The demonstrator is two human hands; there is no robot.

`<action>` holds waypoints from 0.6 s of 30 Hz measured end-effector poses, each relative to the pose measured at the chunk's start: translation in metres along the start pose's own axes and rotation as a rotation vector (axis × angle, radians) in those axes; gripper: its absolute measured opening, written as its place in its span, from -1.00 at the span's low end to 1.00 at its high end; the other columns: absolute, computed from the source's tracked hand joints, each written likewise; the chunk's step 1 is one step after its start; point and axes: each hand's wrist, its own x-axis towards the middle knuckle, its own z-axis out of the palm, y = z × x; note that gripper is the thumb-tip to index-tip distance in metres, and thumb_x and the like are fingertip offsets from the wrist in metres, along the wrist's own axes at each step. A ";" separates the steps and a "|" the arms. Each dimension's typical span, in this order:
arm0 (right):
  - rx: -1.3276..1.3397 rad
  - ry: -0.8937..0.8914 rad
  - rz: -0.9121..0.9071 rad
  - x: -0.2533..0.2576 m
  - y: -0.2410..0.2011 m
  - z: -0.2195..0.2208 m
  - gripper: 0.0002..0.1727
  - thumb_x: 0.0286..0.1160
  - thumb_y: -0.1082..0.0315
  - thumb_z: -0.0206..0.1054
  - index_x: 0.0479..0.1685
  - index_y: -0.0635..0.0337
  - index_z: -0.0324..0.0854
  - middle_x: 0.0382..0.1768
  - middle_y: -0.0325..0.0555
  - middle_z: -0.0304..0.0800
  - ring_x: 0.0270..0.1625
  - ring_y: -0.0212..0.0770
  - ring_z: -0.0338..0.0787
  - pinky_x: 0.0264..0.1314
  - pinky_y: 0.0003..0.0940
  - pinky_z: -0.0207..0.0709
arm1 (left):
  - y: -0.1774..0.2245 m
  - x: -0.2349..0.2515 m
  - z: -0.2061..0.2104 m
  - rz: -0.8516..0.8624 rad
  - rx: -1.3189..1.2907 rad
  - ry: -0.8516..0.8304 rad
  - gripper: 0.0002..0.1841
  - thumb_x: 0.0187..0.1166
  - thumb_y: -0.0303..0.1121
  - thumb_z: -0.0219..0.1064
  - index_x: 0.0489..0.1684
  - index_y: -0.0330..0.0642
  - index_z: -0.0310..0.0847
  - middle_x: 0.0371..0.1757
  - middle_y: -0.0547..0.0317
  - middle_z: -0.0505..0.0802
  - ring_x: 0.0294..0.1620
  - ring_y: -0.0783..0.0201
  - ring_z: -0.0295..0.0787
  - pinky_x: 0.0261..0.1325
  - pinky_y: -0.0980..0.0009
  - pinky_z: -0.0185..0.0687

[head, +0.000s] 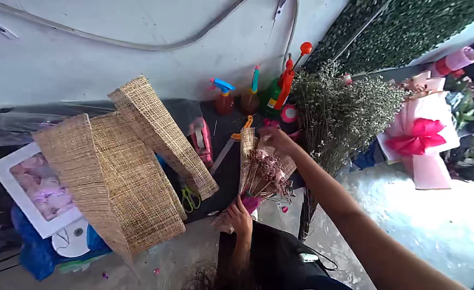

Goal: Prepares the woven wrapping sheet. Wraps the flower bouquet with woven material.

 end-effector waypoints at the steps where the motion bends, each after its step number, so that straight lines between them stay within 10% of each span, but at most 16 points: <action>1: -0.119 0.019 0.016 0.039 0.020 -0.008 -0.31 0.40 0.41 0.56 0.57 0.37 0.44 0.40 0.33 0.64 0.42 0.20 0.68 0.50 0.14 0.51 | 0.000 0.001 0.000 -0.003 -0.012 -0.002 -0.32 0.09 -0.60 0.58 0.41 -0.29 0.65 0.03 -0.36 0.83 0.09 -0.39 0.78 0.16 -0.32 0.58; 6: -0.416 -0.215 -0.020 0.122 0.040 -0.008 -0.72 0.47 0.36 0.51 -0.04 0.44 0.78 0.04 0.34 0.81 0.23 0.27 0.74 0.45 0.29 0.42 | -0.002 0.000 0.001 0.012 -0.024 0.024 -0.36 0.10 -0.60 0.56 0.36 -0.31 0.67 -0.01 -0.35 0.84 0.04 -0.37 0.79 0.15 -0.28 0.59; 13: 0.298 -0.109 -0.031 0.107 0.067 0.010 -0.58 0.43 0.73 0.26 0.29 0.39 0.41 0.66 0.12 0.42 0.40 -0.21 0.67 0.35 -0.30 0.56 | 0.001 0.002 -0.001 0.018 0.009 0.063 -0.48 0.20 -0.58 0.49 0.27 -0.32 0.73 -0.09 -0.31 0.85 -0.02 -0.33 0.81 0.15 -0.24 0.58; 18: -0.295 -0.279 -0.288 0.127 0.028 -0.011 0.15 -0.11 0.72 0.67 0.75 0.14 0.22 0.82 0.06 0.17 0.76 0.19 0.29 0.61 0.36 0.26 | -0.001 0.001 0.000 0.011 0.022 0.052 -0.47 0.20 -0.57 0.49 0.29 -0.30 0.72 -0.06 -0.29 0.85 0.02 -0.31 0.80 0.16 -0.23 0.58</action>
